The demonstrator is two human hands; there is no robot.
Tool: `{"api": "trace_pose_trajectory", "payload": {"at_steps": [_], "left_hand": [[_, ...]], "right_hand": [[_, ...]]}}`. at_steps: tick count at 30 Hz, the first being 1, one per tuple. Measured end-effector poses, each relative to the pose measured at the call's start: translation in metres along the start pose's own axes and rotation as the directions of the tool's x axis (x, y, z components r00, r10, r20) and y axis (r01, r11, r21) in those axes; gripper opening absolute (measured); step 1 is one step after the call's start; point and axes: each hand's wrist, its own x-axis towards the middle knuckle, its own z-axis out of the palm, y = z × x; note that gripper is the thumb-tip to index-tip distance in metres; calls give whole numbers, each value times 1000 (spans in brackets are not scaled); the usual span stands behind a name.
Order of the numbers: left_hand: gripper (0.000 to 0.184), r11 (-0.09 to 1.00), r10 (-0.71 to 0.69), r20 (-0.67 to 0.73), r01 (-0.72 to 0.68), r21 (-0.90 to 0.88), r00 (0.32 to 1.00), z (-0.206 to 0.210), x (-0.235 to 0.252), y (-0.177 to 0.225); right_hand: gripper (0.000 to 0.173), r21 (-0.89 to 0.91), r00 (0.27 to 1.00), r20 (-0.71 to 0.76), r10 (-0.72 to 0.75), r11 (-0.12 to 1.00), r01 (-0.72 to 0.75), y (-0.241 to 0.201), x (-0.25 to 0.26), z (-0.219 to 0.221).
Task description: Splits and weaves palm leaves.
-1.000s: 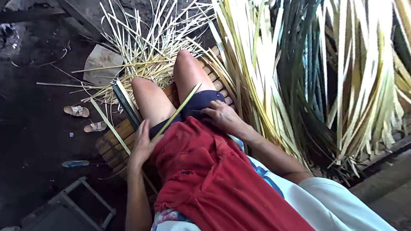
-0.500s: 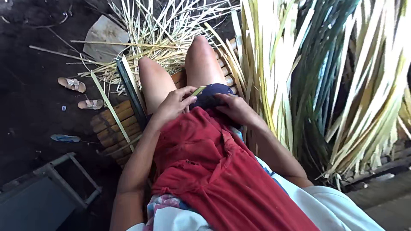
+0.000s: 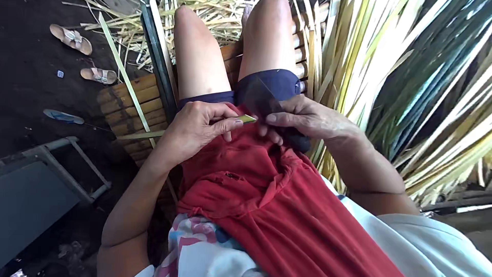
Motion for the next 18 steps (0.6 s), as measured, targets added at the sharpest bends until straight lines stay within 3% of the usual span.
{"api": "trace_pose_trajectory", "payload": {"at_steps": [5,18], "left_hand": [[15,999,-2,-36,3,48,999,0,-8,-1],[18,998,22,-52,-19,66,998,-5,-5,-5]], "right_hand": [[22,-38,994,102,38,999,-34,-21,3,10],[19,-229,994,103,40,973,-16,-40,9,6]]}}
